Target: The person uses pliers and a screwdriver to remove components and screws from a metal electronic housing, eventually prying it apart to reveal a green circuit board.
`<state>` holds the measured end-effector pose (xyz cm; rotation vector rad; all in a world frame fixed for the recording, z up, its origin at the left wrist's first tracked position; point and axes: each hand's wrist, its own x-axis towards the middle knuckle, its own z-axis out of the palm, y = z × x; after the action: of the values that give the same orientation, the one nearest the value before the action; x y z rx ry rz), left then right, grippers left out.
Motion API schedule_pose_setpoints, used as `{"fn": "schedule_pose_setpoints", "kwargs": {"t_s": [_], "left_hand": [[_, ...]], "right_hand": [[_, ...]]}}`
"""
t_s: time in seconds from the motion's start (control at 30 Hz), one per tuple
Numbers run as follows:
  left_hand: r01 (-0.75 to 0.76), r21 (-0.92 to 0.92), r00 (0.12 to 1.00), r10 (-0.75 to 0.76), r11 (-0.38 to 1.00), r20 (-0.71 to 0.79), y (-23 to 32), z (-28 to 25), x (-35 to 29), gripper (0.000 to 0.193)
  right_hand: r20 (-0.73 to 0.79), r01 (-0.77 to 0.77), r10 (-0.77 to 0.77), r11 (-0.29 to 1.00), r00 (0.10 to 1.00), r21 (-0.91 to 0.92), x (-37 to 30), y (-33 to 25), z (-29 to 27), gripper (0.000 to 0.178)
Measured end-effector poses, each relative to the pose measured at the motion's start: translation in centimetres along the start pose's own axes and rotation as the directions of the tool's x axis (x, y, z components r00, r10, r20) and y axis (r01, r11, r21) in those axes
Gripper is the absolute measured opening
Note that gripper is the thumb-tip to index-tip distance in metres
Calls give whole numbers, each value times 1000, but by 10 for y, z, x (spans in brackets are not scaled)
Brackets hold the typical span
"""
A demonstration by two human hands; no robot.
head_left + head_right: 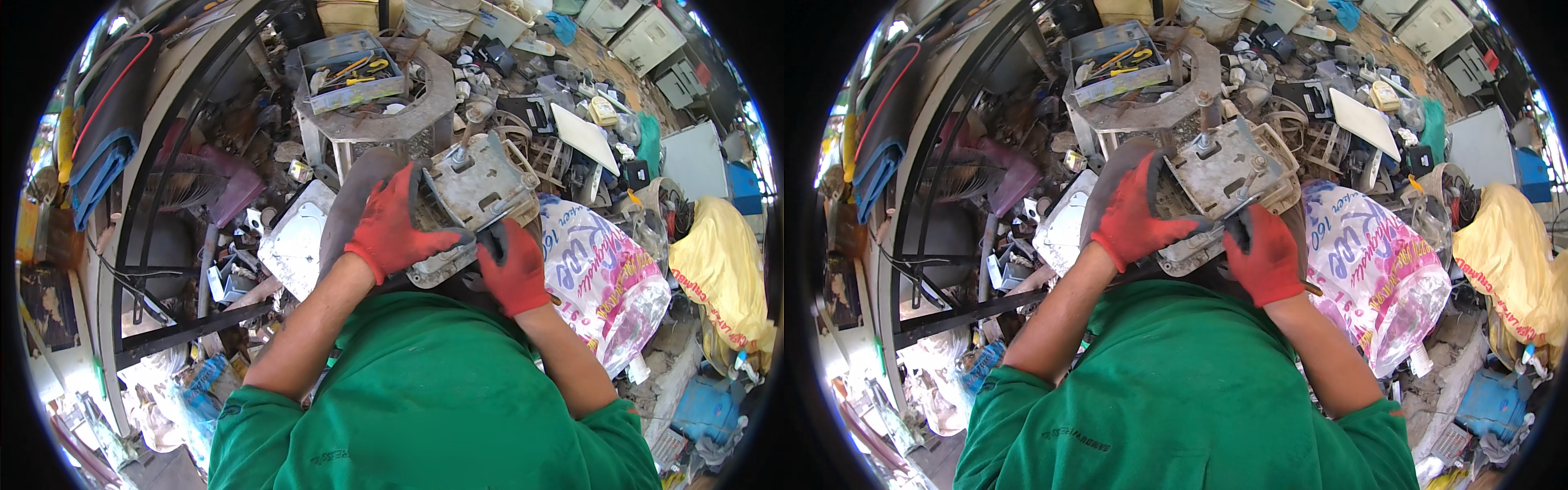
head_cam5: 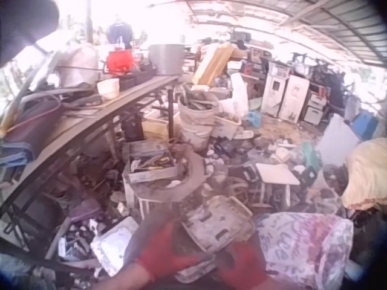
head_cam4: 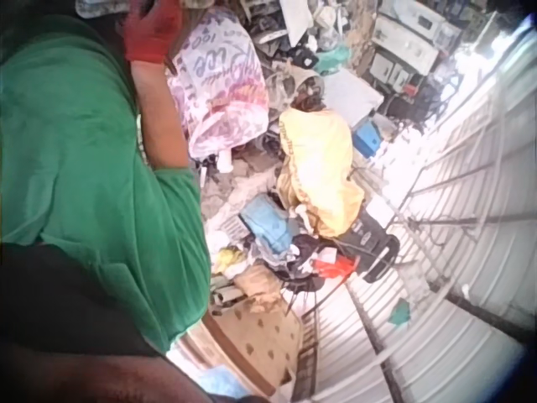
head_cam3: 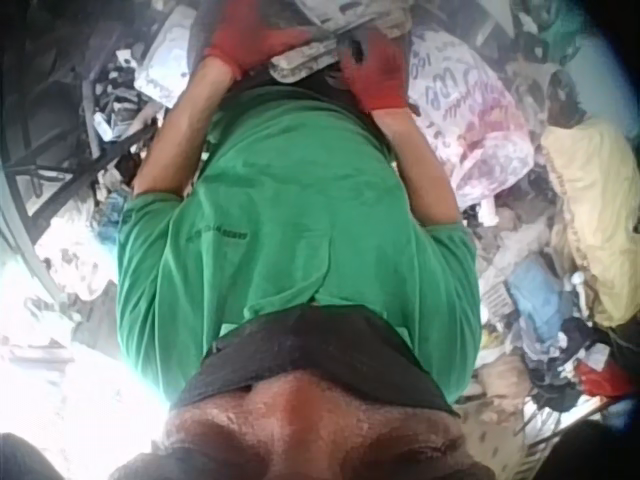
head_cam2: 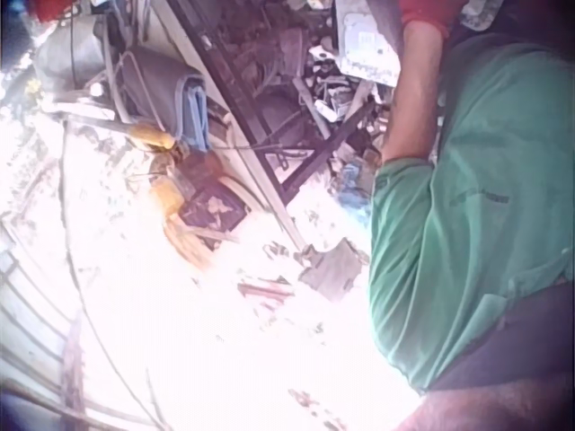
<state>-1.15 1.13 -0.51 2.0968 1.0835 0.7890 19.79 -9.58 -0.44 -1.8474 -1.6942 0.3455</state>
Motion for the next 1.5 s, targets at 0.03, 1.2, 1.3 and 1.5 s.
{"fn": "schedule_pose_setpoints", "kwargs": {"t_s": [0.03, 1.2, 1.3, 1.5], "left_hand": [[22, -1, 1000, -22, 1000, 19, 1, -1, 0, 111], [289, 88, 935, -261, 953, -238, -140, -70, 59, 36], [425, 307, 901, -368, 852, -228, -179, -74, 75, 48], [469, 427, 882, -439, 773, -173, -192, -59, 100, 62]], "right_hand": [[108, -109, 94, 984, 990, 144, 3, 3, -5, 30], [255, -290, 215, 906, 943, 308, 8, 14, -19, 35], [344, -315, 222, 918, 912, 243, 18, 12, -23, 36], [404, -450, 268, 761, 874, 468, 16, 16, -18, 36]]}}
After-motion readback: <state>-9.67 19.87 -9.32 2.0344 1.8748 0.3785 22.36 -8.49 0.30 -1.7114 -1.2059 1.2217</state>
